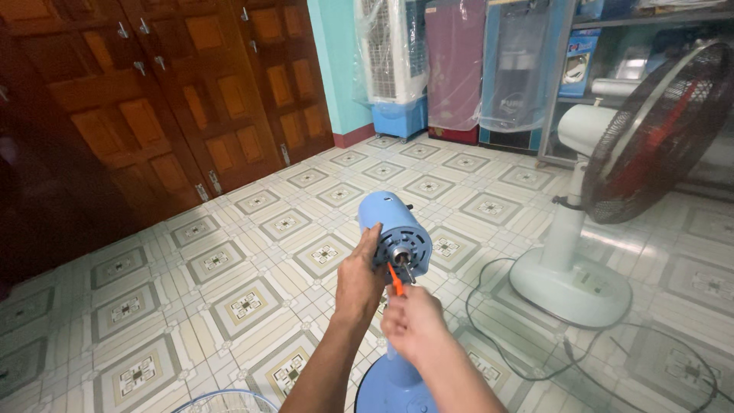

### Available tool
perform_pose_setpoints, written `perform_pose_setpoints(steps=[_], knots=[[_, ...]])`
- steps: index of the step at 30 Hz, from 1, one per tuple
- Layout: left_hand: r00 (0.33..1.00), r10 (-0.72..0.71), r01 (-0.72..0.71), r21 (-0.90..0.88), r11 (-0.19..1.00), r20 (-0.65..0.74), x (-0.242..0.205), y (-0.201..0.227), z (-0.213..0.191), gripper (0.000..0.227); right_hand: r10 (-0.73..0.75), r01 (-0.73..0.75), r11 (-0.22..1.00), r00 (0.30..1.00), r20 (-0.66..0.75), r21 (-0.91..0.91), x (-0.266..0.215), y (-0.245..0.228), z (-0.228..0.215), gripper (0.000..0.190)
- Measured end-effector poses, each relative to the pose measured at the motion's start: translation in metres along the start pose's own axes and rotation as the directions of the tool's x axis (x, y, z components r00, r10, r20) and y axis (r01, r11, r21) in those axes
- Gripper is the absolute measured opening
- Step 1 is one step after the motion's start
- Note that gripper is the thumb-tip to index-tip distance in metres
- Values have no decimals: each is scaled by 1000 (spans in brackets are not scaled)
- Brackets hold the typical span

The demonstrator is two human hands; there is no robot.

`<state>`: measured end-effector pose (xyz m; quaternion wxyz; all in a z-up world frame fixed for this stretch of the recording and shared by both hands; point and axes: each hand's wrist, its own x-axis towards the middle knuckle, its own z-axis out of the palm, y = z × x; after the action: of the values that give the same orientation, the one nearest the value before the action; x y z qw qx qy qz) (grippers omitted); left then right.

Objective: The person uses an orange screwdriver to loosen and remove the rear motor housing of a blue pedestal fan. They then reposition the fan head and continue to unscrew the central shaft nut while holding the fan steady.

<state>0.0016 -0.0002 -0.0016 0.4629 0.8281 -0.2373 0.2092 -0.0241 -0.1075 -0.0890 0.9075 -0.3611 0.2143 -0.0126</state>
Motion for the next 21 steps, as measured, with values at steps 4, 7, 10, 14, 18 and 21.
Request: perform_pose_setpoints(steps=[4, 7, 10, 14, 18, 21], knots=[[998, 53, -52, 42, 998, -18, 2, -2, -1, 76, 71, -82, 991, 993, 99, 105, -4, -5, 2, 41], [999, 40, -39, 47, 998, -18, 0, 1, 1, 76, -535, 399, 395, 832, 146, -827, -16, 1, 2, 37], [1000, 15, -14, 50, 999, -11, -2, 1, -1, 77, -670, 324, -265, 616, 415, -908, -19, 5, 1, 29], [1000, 11, -11, 44, 999, -10, 0, 0, -2, 75, -703, 331, -299, 558, 441, -895, -9, 2, 2, 24], [998, 58, -58, -4, 998, -31, 1, -2, 1, 74, 27, -27, 999, 1000, 13, -46, -3, -5, 2, 31], [999, -31, 31, 12, 999, 19, 1, -3, 0, 72, 80, -82, 996, 995, 54, 33, -6, -6, 4, 34]])
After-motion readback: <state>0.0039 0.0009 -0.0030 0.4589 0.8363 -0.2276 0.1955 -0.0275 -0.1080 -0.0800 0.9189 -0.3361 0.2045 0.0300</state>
